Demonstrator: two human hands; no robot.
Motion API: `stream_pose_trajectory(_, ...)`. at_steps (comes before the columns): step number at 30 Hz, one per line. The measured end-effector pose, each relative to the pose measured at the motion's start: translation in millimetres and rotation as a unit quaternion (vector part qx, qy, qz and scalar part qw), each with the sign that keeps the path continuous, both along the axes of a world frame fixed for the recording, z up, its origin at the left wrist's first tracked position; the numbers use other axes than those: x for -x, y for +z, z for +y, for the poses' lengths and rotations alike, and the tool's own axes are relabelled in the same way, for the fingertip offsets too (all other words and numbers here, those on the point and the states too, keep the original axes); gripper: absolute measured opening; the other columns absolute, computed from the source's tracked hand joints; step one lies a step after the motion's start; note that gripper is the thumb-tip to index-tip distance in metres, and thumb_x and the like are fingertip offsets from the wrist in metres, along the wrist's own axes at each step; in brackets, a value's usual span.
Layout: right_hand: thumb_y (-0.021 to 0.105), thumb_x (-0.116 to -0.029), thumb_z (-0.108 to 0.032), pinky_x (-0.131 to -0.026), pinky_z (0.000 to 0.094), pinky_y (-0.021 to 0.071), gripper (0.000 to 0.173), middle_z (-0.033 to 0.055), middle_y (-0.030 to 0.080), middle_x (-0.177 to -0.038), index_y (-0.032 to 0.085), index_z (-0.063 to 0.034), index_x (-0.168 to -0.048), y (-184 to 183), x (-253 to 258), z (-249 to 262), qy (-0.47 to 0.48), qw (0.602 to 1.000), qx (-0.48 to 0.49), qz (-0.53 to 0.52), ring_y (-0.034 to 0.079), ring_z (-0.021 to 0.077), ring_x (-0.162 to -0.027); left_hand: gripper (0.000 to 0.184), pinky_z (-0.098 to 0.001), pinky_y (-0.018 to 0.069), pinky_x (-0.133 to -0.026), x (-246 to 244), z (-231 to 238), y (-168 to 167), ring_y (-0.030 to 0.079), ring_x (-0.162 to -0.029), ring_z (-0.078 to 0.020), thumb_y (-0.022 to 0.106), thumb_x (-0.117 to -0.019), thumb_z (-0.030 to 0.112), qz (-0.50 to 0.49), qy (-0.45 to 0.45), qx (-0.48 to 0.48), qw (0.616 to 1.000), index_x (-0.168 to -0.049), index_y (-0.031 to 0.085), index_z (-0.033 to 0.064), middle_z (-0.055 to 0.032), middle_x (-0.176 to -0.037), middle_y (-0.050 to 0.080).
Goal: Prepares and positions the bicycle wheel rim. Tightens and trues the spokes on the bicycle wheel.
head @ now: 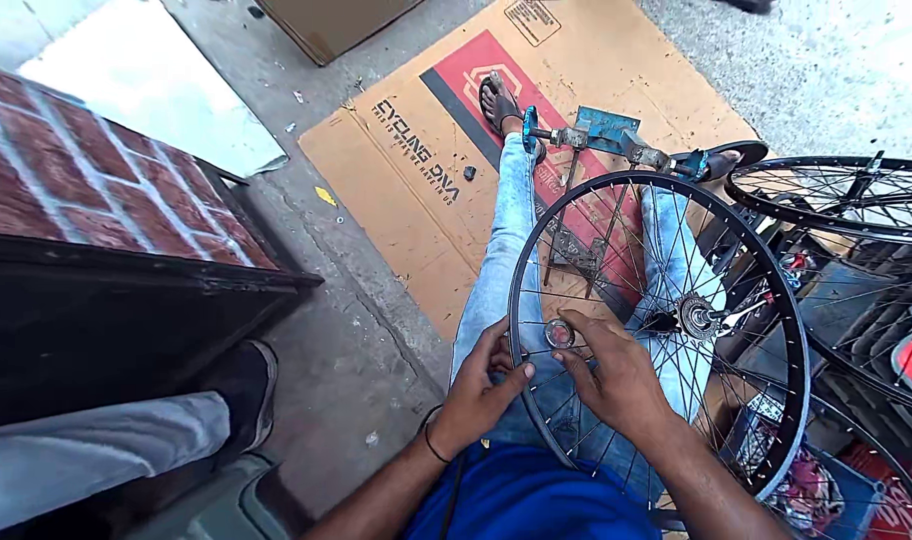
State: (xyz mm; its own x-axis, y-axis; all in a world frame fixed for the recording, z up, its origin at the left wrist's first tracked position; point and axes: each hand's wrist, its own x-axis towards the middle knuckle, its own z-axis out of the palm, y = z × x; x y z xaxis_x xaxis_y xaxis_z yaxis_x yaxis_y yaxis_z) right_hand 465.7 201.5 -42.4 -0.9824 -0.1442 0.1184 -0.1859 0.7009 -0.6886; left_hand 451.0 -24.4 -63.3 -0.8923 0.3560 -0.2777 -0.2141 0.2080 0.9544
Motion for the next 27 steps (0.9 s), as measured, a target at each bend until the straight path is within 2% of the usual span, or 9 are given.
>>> stream_pose_trajectory(3,0.056,-0.1033,-0.032,-0.108,0.049,0.0484,0.035,0.0023,0.072,-0.125,0.07,-0.014,-0.129,-9.9,-2.8,3.1,-0.014,0.99,-0.137,0.017,0.068,0.0223,-0.114,0.071,-0.0315,0.0605,-0.075,-6.1,-0.7,-1.7,0.068,-0.085,-0.0183,0.069,-0.0932,0.024,0.014,-0.006,0.0,1.0,-0.155,0.037,0.0131,-0.0054,-0.102,0.068)
stream_pose_trajectory(7,0.051,-0.1059,-0.036,-0.09,0.042,0.0565,0.033,0.0007,0.072,-0.123,0.075,-0.0216,-0.124,-16.3,0.1,5.9,0.043,0.985,-0.166,0.012,0.07,0.0207,-0.104,0.072,-0.0295,0.0596,-0.076,-13.9,-5.7,-3.8,0.068,-0.083,-0.0166,0.072,-0.0936,0.029,0.02,-0.012,-0.011,1.0,-0.155,0.038,0.0113,-0.0047,-0.103,0.069)
stream_pose_trajectory(10,0.051,-0.1062,-0.037,-0.087,0.041,0.0566,0.033,-0.0024,0.074,-0.118,0.074,-0.0257,-0.126,-13.9,6.5,4.8,0.074,0.989,-0.129,-0.004,0.07,0.0169,-0.102,0.073,-0.0297,0.0598,-0.075,-18.6,-4.8,-3.8,0.068,-0.083,-0.0172,0.072,-0.0933,0.028,0.016,-0.007,-0.026,0.999,-0.155,0.038,0.0108,-0.0052,-0.103,0.069)
stream_pose_trajectory(13,0.055,-0.1046,-0.03,-0.083,0.039,0.0588,0.029,-0.0021,0.075,-0.112,0.076,-0.0221,-0.124,-10.0,12.0,-5.4,0.086,0.995,-0.033,-0.023,0.071,0.0137,-0.099,0.074,-0.0298,0.0597,-0.076,-21.2,-3.7,-2.0,0.068,-0.085,-0.0172,0.074,-0.0922,0.029,0.022,-0.006,-0.038,0.999,-0.155,0.038,0.0122,-0.0052,-0.104,0.068)
stream_pose_trajectory(16,0.052,-0.1067,-0.033,-0.068,0.0389,0.0577,0.029,-0.0045,0.074,-0.087,0.077,-0.0213,-0.116,-6.4,19.9,-10.4,0.068,0.996,0.001,-0.053,0.069,0.0112,-0.078,0.074,-0.0303,0.0598,-0.077,-21.8,-2.6,-2.2,0.068,-0.084,-0.0179,0.074,-0.0927,0.029,0.026,-0.011,-0.044,0.999,-0.155,0.038,0.014,-0.0052,-0.102,0.068)
stream_pose_trajectory(18,0.051,-0.107,-0.037,-0.061,0.0402,0.055,0.03,-0.0053,0.072,-0.079,0.078,-0.0237,-0.114,-7.0,23.5,-12.0,0.058,0.995,0.025,-0.082,0.066,0.0106,-0.069,0.073,-0.03,0.0596,-0.076,-22.5,-2.6,-1.6,0.068,-0.083,-0.0175,0.074,-0.0929,0.03,0.022,-0.008,-0.045,0.999,-0.155,0.039,0.014,-0.0052,-0.102,0.068)
stream_pose_trajectory(23,0.062,-0.1019,-0.029,-0.082,0.043,0.0592,0.023,-0.0039,0.076,-0.105,0.08,-0.0221,-0.115,-4.4,22.5,-14.8,0.072,0.983,0.092,-0.145,0.071,0.0103,-0.094,0.076,-0.0307,0.0608,-0.072,-26.4,-2.6,-7.1,0.069,-0.082,-0.0186,0.074,-0.0906,0.036,0.026,0.025,-0.04,0.999,-0.153,0.042,0.0074,-0.0066,-0.106,0.07)
stream_pose_trajectory(25,0.067,-0.0985,-0.03,-0.081,0.0469,0.0571,0.023,-0.0014,0.077,-0.106,0.079,-0.0209,-0.115,5.6,26.5,-13.5,0.04,0.971,0.097,-0.215,0.071,0.0139,-0.088,0.079,-0.0282,0.0604,-0.073,-26.0,2.3,-6.9,0.069,-0.083,-0.015,0.073,-0.0902,0.035,0.038,0.029,-0.032,0.998,-0.152,0.038,-0.0011,-0.007,-0.109,0.069)
stream_pose_trajectory(27,0.076,-0.0927,-0.029,-0.082,0.049,0.0563,0.036,0.001,0.076,-0.106,0.073,-0.0208,-0.127,13.8,34.3,-15.7,0.012,0.96,0.096,-0.263,0.071,0.0176,-0.086,0.08,-0.0282,0.0597,-0.078,-22.0,1.3,1.3,0.067,-0.088,-0.0119,0.07,-0.0925,0.022,0.03,0.003,-0.037,0.999,-0.151,0.028,-0.0117,-0.0101,-0.116,0.066)
